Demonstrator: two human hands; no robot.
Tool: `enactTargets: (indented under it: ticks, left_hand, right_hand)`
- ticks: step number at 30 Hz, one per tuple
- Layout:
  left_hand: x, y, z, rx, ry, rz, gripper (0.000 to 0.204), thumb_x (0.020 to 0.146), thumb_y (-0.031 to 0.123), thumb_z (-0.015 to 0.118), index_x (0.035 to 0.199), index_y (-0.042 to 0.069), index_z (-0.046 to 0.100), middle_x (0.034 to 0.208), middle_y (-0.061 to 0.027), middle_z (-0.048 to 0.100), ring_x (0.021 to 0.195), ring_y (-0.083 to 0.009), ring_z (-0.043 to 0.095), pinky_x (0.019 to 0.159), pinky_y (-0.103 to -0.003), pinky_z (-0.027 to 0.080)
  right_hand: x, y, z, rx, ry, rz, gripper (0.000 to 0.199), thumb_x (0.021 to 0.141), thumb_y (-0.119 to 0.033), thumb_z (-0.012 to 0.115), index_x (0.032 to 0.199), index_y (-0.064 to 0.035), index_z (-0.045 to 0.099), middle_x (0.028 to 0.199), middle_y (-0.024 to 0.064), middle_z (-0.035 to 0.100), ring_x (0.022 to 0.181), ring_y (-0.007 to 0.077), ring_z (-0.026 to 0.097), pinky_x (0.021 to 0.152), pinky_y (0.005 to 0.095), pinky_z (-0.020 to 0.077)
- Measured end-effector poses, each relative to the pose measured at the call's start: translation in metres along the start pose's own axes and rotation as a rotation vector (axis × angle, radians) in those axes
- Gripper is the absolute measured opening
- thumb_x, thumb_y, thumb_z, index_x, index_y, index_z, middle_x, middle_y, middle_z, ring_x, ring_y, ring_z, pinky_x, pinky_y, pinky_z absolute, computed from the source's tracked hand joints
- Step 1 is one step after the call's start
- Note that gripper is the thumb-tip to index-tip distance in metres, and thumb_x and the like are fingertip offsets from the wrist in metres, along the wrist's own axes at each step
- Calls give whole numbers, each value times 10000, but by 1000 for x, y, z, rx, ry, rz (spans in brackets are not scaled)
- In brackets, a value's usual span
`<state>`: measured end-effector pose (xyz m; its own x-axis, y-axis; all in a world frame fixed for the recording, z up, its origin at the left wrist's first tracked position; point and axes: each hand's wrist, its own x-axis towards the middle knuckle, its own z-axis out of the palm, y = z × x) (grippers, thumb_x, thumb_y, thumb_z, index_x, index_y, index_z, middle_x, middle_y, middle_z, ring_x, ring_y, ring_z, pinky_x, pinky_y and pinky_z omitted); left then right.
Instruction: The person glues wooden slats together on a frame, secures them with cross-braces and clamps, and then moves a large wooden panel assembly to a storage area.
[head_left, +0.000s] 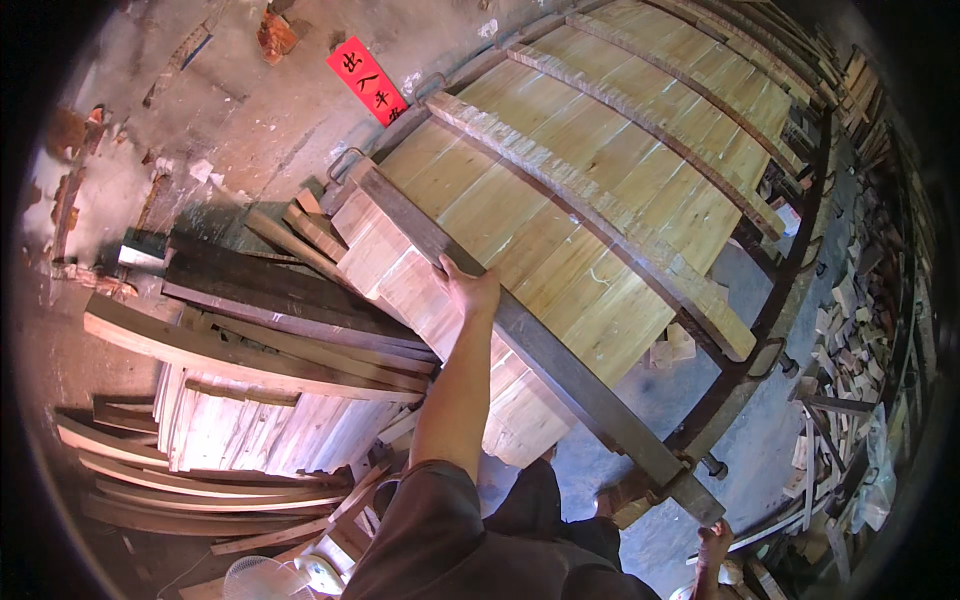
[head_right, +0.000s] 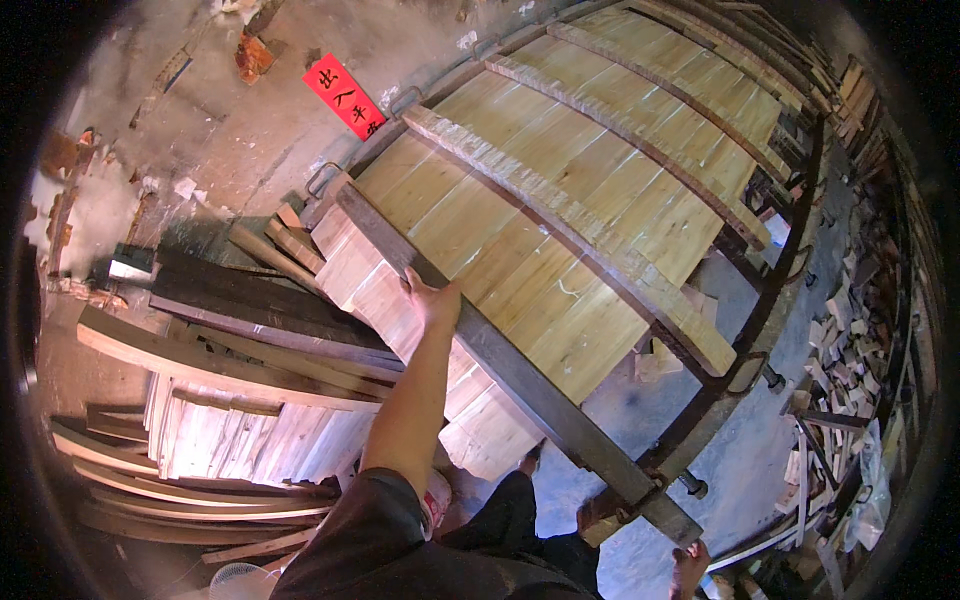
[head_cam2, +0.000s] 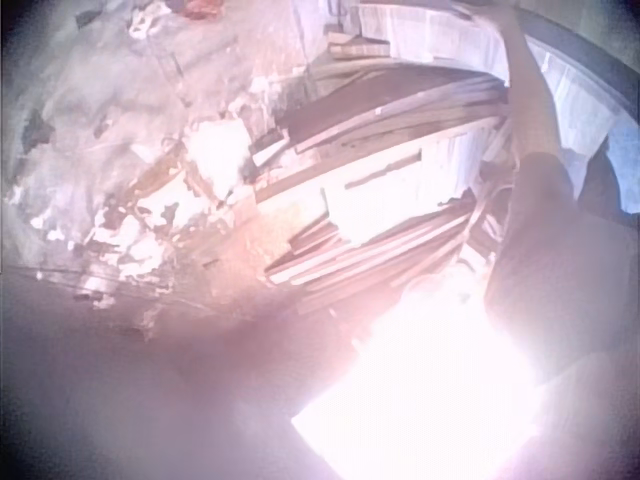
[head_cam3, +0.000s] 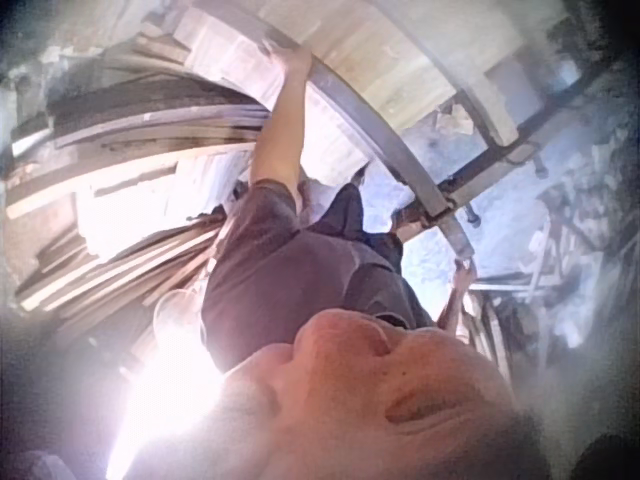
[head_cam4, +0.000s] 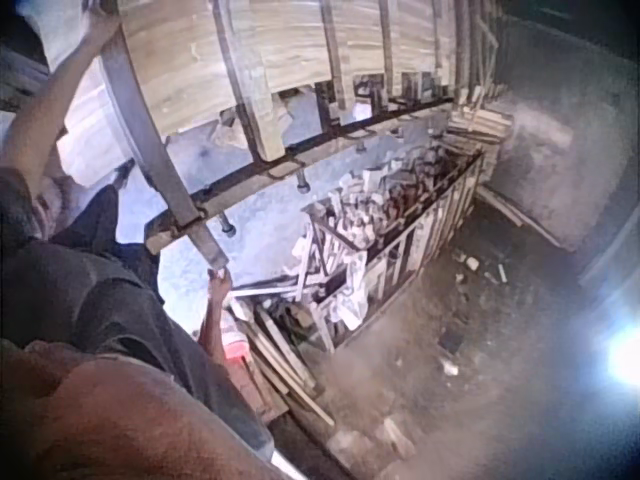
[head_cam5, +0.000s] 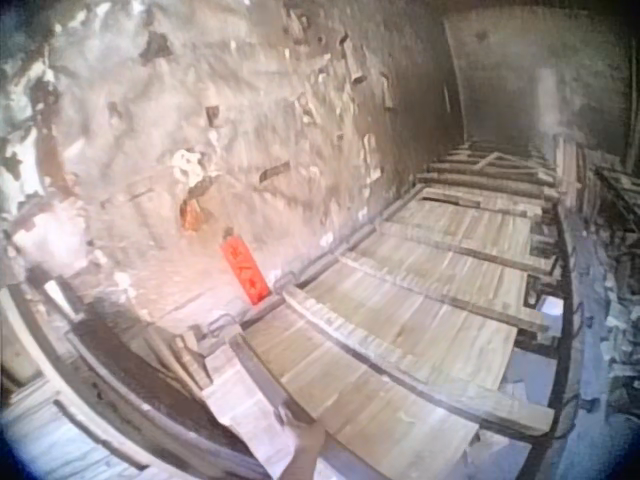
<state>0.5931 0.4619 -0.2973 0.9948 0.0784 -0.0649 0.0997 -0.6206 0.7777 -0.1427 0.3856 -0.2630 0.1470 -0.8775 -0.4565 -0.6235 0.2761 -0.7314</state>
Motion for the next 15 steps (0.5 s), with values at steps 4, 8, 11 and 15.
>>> enactTargets:
  ticks: [4,8,11,15]
  left_hand:
    - [58,2,-8,44,-18,-27,1136,621,264,795,1543,-20,194,1594,-310,111,1487,-401,197,1206,-374,253]
    - [121,-16,-13,52,-40,45,1157,637,276,791,1553,-14,145,1589,-320,110,1486,-414,194,1197,-388,273]
    - [146,-9,-22,29,-95,5,1177,653,302,801,1559,-5,116,1585,-330,103,1481,-431,192,1196,-385,273]
    - [159,-32,-42,155,-184,115,951,811,427,701,1537,3,257,1573,-355,110,1468,-493,152,1202,-467,226]
  right_hand:
    - [6,-9,30,-103,-112,90,313,702,-128,618,972,8,538,912,124,562,798,235,546,708,370,429]
    - [0,-40,77,-216,-15,-47,75,705,-7,477,767,15,514,699,-14,509,587,85,420,504,263,345]
    - [-13,-93,109,-228,-92,-120,182,725,-17,468,850,59,574,750,32,604,624,91,496,554,248,402]
    - [-20,-124,111,-368,-117,-245,235,739,-27,492,912,63,624,795,169,668,665,259,632,614,345,491]
